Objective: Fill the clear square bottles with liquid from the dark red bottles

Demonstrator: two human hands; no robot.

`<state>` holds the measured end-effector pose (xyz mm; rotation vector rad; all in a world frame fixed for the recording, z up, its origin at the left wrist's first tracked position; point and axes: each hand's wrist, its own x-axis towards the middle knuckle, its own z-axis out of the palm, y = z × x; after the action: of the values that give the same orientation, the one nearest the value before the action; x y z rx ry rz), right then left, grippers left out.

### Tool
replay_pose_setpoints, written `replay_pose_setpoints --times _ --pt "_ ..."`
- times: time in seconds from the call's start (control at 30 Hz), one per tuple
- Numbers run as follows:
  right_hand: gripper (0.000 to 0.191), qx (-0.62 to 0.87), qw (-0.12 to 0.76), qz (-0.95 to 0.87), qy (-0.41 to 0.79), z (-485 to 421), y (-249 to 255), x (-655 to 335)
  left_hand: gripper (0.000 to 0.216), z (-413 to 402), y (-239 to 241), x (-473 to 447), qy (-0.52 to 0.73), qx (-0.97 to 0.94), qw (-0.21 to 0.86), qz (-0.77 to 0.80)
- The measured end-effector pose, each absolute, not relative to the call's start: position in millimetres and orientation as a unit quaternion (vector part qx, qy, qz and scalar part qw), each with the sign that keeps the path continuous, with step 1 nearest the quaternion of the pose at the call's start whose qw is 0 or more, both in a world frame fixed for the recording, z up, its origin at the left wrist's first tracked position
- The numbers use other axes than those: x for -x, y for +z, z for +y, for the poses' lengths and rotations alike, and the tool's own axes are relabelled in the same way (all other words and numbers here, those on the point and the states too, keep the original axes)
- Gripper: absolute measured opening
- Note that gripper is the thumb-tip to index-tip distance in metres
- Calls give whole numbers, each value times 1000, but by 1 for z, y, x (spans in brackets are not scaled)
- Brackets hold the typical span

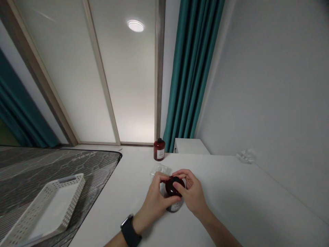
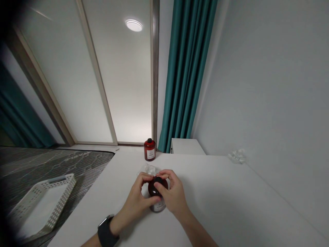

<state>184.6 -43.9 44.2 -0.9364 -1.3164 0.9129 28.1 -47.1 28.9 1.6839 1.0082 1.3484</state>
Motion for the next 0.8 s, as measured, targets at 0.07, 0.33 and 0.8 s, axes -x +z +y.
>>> replay_pose_setpoints --times 0.07,0.33,0.8 --pt "22 404 593 -571 399 -44 45 -185 50 -46 29 -28 527 -654 372 394" --pt "26 356 601 -556 451 -42 42 -185 51 -47 29 -27 525 -655 373 395" --pt "89 251 426 -609 620 -47 14 -200 35 -45 43 -13 483 -773 285 296"
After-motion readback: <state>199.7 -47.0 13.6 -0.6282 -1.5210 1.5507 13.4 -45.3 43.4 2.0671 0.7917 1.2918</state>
